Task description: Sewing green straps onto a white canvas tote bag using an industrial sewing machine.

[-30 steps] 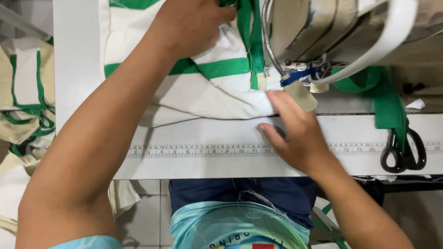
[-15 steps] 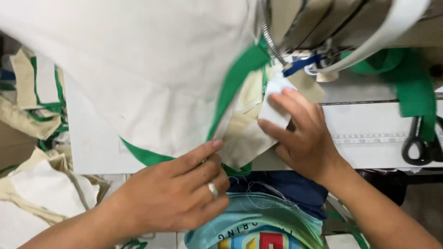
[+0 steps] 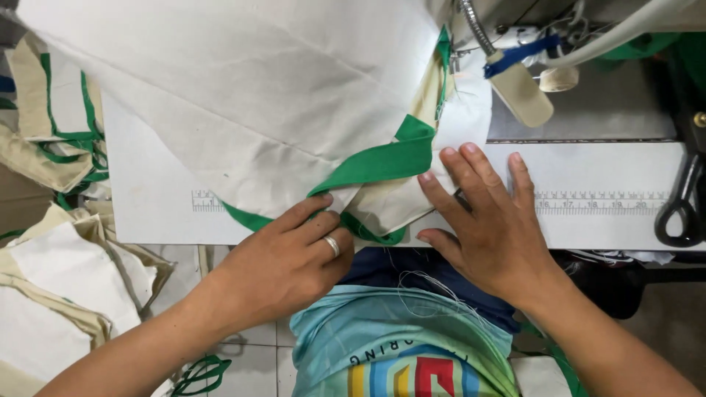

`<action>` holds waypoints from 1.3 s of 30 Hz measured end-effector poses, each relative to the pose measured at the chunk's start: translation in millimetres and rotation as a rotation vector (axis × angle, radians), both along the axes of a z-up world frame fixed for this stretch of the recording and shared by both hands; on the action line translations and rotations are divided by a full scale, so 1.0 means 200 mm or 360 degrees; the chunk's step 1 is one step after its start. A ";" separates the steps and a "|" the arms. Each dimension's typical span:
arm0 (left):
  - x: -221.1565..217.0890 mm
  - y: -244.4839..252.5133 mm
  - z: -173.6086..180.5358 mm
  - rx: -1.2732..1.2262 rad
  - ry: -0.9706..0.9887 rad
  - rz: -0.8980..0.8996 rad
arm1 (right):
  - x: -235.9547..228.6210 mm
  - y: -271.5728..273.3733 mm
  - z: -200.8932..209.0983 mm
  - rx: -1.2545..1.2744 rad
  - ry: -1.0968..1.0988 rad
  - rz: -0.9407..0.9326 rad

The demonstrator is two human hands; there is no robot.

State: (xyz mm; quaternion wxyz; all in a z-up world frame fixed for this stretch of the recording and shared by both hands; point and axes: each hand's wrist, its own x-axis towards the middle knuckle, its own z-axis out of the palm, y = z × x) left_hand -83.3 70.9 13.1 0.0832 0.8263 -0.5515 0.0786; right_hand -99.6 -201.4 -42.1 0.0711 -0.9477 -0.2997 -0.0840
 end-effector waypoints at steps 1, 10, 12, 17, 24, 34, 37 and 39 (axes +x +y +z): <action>-0.01 0.01 0.00 -0.0088 0.0018 0.0000 | -0.01 0.00 0.00 0.0044 0.0022 -0.0011; -0.01 0.04 -0.01 -0.0481 0.0206 0.0019 | 0.06 0.25 0.10 0.0507 -0.0047 0.0128; 0.00 0.03 0.01 -0.0582 0.0129 0.0028 | 0.07 0.30 0.08 0.0349 -0.0080 0.0111; -0.03 0.08 -0.06 -0.0017 -0.0096 0.0597 | 0.03 0.08 0.03 0.0482 0.0144 0.0086; -0.01 0.09 -0.05 -0.0021 0.0015 0.0571 | -0.18 -0.63 0.10 -0.0050 0.0737 -0.0272; 0.07 -0.18 -0.01 -0.0375 -0.0096 0.0118 | -0.31 -0.88 -0.06 0.0945 0.0879 -0.1013; 0.09 -0.21 -0.07 -0.0176 -0.0046 0.0316 | -0.09 -0.77 0.16 0.0075 0.0663 -0.0621; 0.08 -0.21 -0.11 -0.0056 -0.0080 0.0429 | -0.04 -0.83 0.10 0.0047 0.0527 -0.0648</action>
